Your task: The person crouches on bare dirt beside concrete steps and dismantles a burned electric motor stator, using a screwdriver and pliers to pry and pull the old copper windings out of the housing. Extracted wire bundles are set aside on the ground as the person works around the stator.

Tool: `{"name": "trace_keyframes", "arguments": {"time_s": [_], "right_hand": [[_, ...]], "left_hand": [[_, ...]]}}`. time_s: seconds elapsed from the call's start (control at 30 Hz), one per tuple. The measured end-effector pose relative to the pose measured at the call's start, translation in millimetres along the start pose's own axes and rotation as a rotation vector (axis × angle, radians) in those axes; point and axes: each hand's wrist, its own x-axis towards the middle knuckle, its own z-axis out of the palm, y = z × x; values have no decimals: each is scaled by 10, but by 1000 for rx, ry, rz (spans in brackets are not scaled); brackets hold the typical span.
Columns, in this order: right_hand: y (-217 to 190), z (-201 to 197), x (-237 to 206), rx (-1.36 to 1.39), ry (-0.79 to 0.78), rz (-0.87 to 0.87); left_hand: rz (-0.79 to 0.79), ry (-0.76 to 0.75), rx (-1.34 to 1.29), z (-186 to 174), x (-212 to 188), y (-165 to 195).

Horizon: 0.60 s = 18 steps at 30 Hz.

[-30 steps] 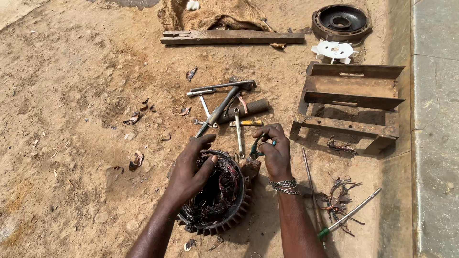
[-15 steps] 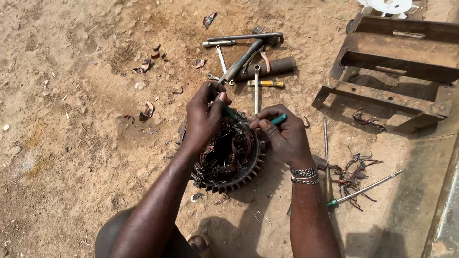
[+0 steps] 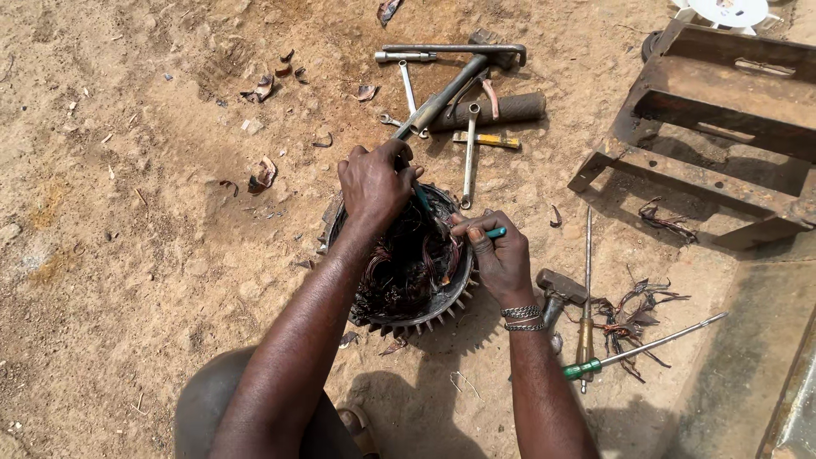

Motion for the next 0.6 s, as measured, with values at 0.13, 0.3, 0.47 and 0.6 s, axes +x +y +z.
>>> {"name": "trace_keyframes", "arguments": {"time_s": [0.13, 0.3, 0.47, 0.6], "right_hand": [[83, 33, -26, 24, 17, 26], [124, 67, -55, 32, 25, 26], [100, 85, -74, 106, 69, 99], [47, 118, -91, 183, 84, 68]], "left_hand": [[12, -10, 1, 21, 14, -8], [-7, -11, 10, 29, 30, 1], [-25, 3, -12, 16, 41, 18], [-25, 31, -54, -47, 84, 3]]}}
